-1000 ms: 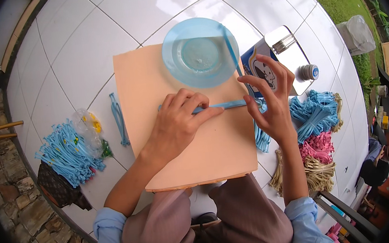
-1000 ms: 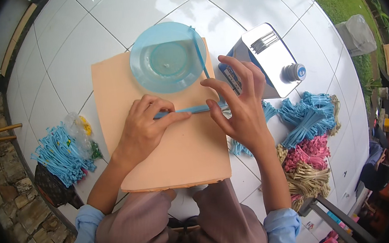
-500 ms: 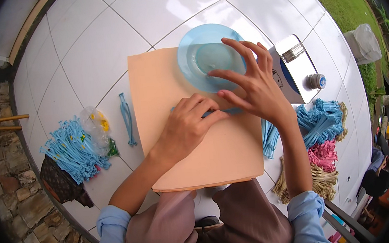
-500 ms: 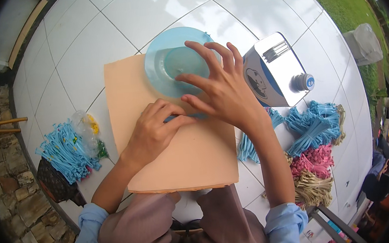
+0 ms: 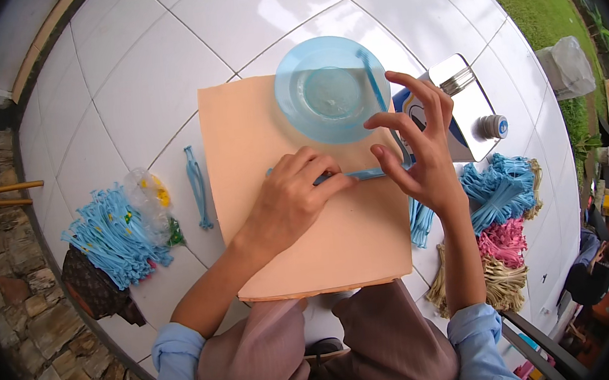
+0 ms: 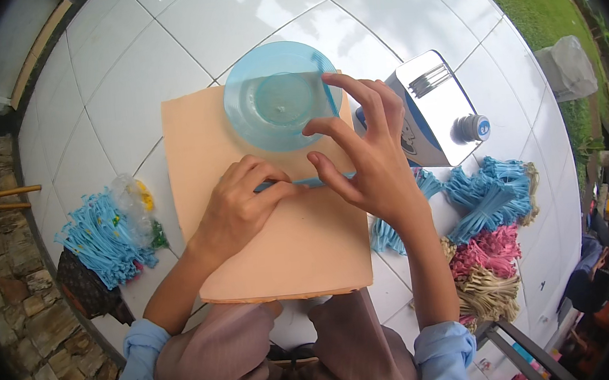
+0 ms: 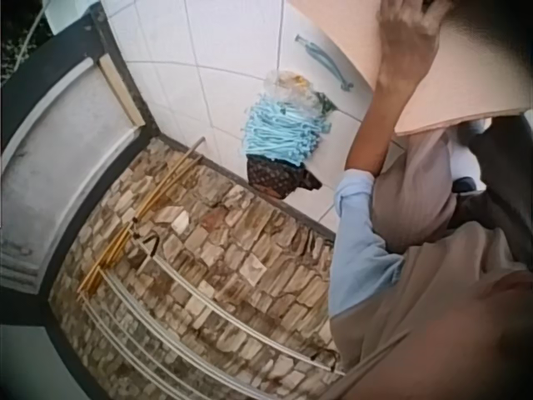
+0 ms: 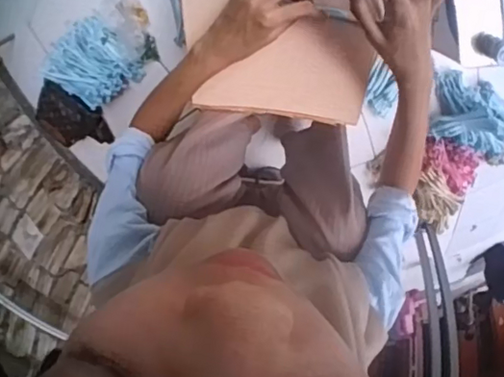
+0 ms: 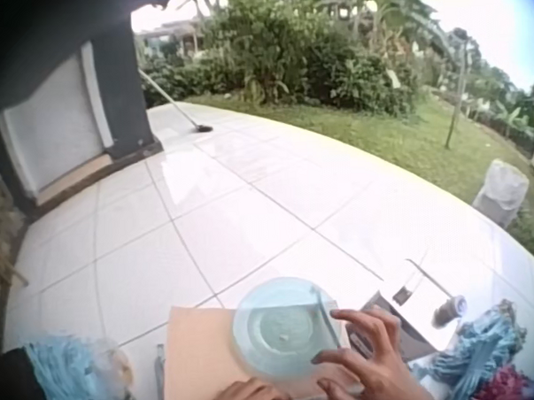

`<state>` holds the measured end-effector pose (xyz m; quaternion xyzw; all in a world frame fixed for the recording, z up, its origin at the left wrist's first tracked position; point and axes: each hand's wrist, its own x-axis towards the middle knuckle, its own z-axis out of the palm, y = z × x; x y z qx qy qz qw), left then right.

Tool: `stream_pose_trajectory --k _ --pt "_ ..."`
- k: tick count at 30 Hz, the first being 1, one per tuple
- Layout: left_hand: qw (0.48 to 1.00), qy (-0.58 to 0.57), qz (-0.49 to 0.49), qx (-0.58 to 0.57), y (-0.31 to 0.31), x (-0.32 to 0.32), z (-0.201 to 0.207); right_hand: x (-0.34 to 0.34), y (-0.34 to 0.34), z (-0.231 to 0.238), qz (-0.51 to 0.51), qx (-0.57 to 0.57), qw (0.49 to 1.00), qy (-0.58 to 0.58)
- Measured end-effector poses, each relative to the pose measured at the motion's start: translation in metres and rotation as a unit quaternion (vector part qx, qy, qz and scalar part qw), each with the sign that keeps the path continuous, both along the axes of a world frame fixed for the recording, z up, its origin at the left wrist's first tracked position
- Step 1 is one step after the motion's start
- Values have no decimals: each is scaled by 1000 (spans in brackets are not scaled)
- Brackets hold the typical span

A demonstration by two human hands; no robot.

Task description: The person applies adhesive from a blue plate to light blue straps using a applicator, then organizes the straps into bundles.

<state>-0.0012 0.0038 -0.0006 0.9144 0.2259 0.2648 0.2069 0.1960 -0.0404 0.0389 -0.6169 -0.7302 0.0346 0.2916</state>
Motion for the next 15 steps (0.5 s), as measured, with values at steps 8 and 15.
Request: stream_pose_trajectory --k 8,15 --pt "1000 -7 -2 -12 0 0 2 2 -46 -17 -14 12 998 -61" --pt "1000 -8 0 -14 0 1 3 5 -48 -21 -22 -4 998 -58"
